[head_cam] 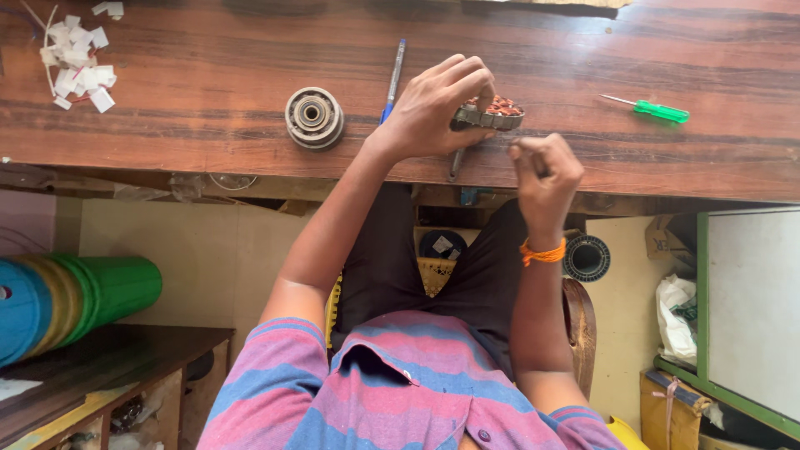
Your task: The person sits at a workbench holding a small electric motor armature with copper windings and repeatedly picks and pulls at the windings and components with their fingers, working around the part. A screwdriver and a bearing-like part rest on the bench unused while they work by hand.
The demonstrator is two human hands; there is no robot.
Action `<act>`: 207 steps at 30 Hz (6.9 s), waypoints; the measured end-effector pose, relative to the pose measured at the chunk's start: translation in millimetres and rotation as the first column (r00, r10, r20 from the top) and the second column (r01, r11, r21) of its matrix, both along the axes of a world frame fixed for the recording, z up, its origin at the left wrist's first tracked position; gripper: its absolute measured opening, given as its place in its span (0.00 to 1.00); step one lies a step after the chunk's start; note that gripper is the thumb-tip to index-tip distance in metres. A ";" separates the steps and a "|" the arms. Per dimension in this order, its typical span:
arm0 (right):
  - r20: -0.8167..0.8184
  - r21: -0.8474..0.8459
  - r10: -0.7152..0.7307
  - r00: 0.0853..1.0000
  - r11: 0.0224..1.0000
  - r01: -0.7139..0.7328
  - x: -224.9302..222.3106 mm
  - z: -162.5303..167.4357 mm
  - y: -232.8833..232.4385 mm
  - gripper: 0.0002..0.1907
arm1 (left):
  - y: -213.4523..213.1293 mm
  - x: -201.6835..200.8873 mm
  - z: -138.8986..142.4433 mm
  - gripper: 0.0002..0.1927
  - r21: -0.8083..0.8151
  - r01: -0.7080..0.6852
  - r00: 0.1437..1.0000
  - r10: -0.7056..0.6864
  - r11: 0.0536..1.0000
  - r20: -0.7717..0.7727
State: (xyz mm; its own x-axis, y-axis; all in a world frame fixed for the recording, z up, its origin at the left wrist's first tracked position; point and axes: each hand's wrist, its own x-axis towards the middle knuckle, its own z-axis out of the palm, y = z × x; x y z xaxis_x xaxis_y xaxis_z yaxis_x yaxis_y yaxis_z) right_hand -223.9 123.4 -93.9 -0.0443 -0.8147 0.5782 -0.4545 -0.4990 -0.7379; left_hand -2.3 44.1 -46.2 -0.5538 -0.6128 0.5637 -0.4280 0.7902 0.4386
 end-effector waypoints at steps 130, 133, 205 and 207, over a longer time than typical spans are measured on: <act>0.056 0.118 0.121 0.991 0.985 -0.127 29.1 47.3 -12.1 0.11 | -40.7 12.7 2.4 0.13 0.513 0.439 0.897 -0.325 0.737 -0.300; 0.006 0.083 0.087 0.996 0.993 -0.087 36.0 43.1 -2.4 0.09 | -44.1 11.3 -4.1 0.14 0.468 0.480 0.875 -0.370 0.742 -0.311; -0.005 -0.003 0.001 1.000 1.000 -0.001 -3.8 12.4 4.4 0.03 | 0.9 -4.3 -8.3 0.23 -0.074 -0.005 0.998 0.000 0.997 -0.058; 0.000 -0.003 -0.007 1.000 1.000 0.007 -7.2 25.2 1.3 0.04 | 0.1 -4.2 -9.5 0.23 -0.095 0.008 0.997 -0.016 0.995 -0.078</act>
